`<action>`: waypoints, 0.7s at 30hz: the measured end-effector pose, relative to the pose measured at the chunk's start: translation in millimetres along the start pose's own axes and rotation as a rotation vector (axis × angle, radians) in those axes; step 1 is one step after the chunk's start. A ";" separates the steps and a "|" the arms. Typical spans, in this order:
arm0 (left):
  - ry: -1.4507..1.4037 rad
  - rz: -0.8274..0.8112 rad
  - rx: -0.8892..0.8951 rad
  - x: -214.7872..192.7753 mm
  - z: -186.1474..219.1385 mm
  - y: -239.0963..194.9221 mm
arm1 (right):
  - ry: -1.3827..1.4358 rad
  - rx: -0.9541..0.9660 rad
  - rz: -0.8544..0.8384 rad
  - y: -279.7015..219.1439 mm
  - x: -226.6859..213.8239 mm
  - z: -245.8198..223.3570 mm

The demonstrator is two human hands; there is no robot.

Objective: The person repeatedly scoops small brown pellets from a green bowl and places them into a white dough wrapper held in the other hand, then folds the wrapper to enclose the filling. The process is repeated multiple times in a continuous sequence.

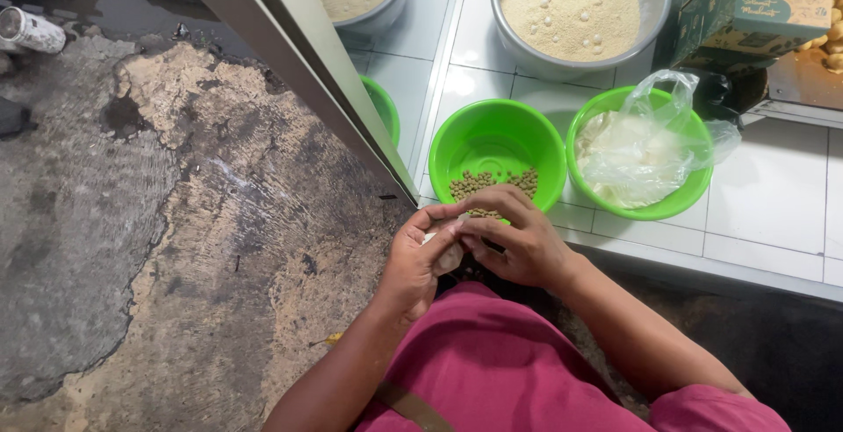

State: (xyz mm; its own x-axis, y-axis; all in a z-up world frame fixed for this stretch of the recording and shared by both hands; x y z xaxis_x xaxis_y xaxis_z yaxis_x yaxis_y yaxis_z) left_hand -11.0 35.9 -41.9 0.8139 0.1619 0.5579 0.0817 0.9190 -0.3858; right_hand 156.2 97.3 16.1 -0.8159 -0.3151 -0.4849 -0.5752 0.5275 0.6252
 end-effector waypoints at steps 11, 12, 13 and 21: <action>-0.134 -0.107 -0.082 35.6 12.9 -5.9 | -0.178 -0.049 0.162 -13.6 -18.3 -8.7; -0.117 -0.125 -0.083 36.8 13.9 -6.7 | -0.205 -0.056 0.173 -13.7 -21.3 -10.3; -0.100 -0.143 -0.084 37.9 14.5 -6.8 | -0.232 -0.064 0.183 -13.3 -22.9 -11.9; -0.227 -0.179 -0.096 40.5 9.0 -3.6 | -0.021 0.171 0.157 -12.2 -22.2 -12.9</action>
State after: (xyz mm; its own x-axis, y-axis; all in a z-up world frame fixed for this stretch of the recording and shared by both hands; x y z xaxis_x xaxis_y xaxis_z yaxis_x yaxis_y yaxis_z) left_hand 16.4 42.4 -11.3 0.6334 0.0869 0.7689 0.2745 0.9038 -0.3283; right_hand 180.6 87.7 27.2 -0.8921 -0.2028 -0.4037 -0.4215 0.6953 0.5821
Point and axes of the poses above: each hand's wrist, its own y-axis towards the middle knuckle, its own x-axis out of the palm, z = x × y, the point moved 3 cm from there along y, towards the middle knuckle, and after that the axes turned 6 degrees about y, right-handed, at the moved point
